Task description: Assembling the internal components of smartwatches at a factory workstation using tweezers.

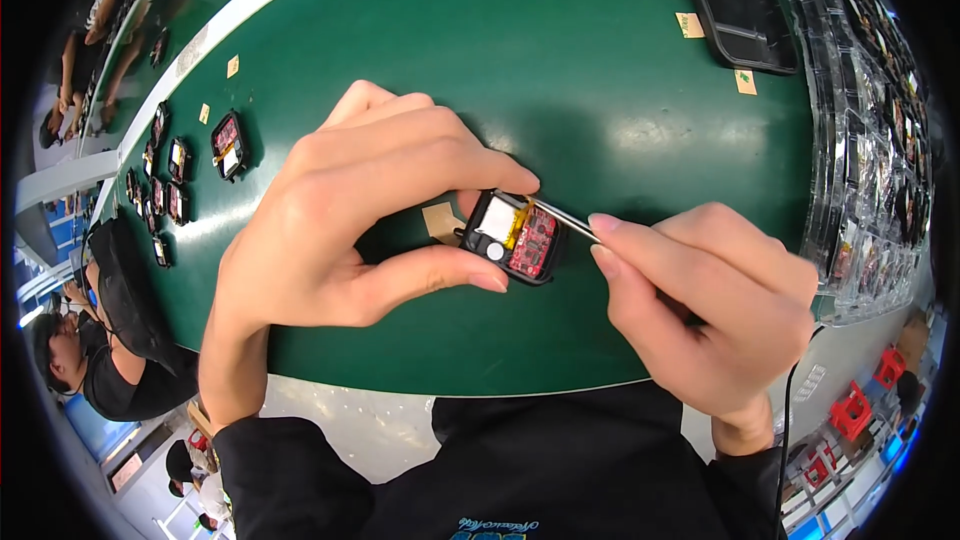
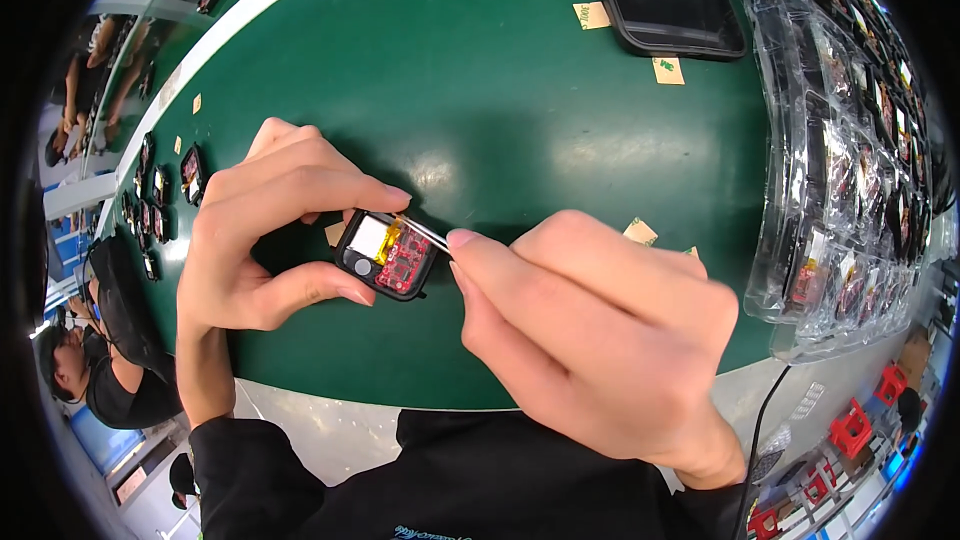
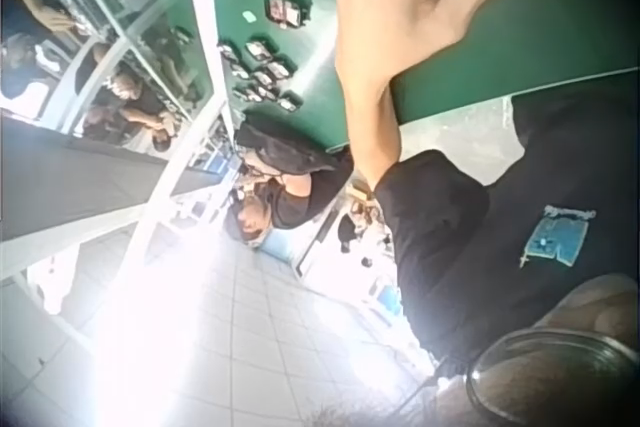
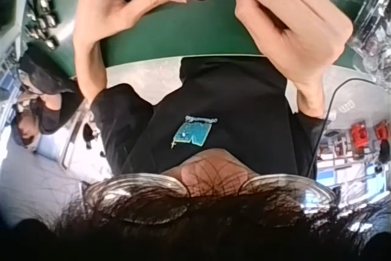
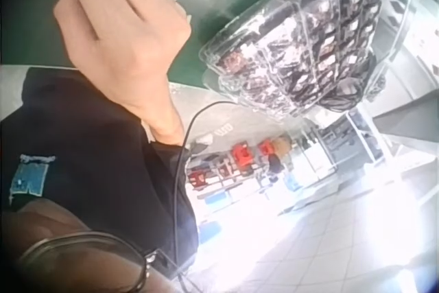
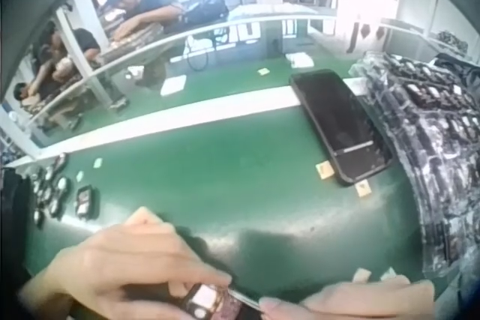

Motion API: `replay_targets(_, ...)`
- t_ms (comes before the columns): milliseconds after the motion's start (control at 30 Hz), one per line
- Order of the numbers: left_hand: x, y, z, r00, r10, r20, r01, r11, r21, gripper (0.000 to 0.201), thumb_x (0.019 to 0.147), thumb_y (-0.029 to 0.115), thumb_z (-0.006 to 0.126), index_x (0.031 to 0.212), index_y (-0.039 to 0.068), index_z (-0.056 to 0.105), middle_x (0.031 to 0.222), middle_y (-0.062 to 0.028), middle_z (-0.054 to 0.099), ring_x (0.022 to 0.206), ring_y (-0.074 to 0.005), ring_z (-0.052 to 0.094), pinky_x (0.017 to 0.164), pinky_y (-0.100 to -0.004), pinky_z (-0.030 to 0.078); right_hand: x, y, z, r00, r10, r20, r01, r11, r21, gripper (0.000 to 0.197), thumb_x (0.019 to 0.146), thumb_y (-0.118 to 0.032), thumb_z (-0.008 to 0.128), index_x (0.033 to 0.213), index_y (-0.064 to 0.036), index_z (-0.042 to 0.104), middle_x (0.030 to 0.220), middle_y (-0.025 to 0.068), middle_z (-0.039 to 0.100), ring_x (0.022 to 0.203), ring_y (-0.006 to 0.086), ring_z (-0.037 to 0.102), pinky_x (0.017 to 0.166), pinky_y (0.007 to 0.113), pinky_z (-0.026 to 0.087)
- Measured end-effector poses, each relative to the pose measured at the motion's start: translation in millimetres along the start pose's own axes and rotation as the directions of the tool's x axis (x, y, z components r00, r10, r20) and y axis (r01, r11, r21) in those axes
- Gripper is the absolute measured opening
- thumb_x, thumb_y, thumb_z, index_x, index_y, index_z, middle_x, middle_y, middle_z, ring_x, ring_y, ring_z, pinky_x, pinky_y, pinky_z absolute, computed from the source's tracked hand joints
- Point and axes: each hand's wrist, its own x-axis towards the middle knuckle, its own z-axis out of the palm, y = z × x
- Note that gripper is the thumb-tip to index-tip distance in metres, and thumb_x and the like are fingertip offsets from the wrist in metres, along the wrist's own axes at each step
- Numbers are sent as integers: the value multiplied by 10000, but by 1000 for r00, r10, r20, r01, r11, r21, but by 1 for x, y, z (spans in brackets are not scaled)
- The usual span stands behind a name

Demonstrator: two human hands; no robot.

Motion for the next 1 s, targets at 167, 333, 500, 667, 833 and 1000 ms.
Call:
replay_targets(167, 0, -6, -4, 999, 8, 45, -4, 997, -79, 624, 796, 522, 909, 1148, 13, 828, 969, -79, 790, 795, -211, 661, 810, -364, 398, 4, 1, -5, 994, 84, 75, -91, 992, 91, 241, 787, 129, 814, 1010, 45, 854, 737, 66, 696, 561, 95, 588, 488, 244, 379)
replay_targets(333, 2, -5, -5, 997, 44, 65, -40, 998, -58, 600, 824, 512, 900, 1135, 5, 828, 969, -87, 794, 830, -223, 695, 829, -369, 383, 4, 2, -2, 992, 107, 70, -116, 984, 137, 207, 799, 118, 819, 988, 40, 855, 729, 52, 695, 536, 63, 541, 471, 235, 340)
replay_targets(500, 5, -1, -6, 997, 48, 65, -46, 998, -38, 592, 818, 516, 901, 1119, 12, 828, 958, -83, 795, 815, -221, 689, 817, -364, 386, 6, 0, -5, 987, 129, 95, -141, 981, 136, 201, 803, 113, 821, 987, 41, 855, 728, 49, 695, 520, 48, 517, 466, 224, 324)
replay_targets(667, 3, 0, -6, 993, 68, 97, -69, 998, 10, 581, 810, 515, 901, 1105, 20, 828, 955, -77, 796, 790, -216, 680, 803, -363, 397, 4, 0, -6, 988, 126, 92, -138, 980, 141, 201, 805, 112, 819, 989, 38, 856, 723, 47, 695, 511, 41, 505, 464, 220, 315)
replay_targets(833, 2, 0, -6, 993, 63, 103, -64, 998, 9, 598, 795, 525, 903, 1100, 17, 825, 938, -78, 784, 757, -210, 658, 806, -367, 405, 1, 1, -5, 986, 142, 86, -153, 976, 153, 214, 798, 116, 819, 992, 34, 858, 711, 40, 684, 507, 36, 496, 464, 218, 310)
replay_targets(1000, 5, -4, -6, 995, 57, 84, -56, 998, -15, 597, 791, 518, 910, 1102, 15, 825, 919, -74, 769, 754, -211, 654, 809, -367, 401, 4, 3, 0, 991, 106, 82, -117, 983, 139, 218, 794, 117, 820, 991, 32, 859, 706, 36, 675, 506, 36, 491, 465, 218, 301)
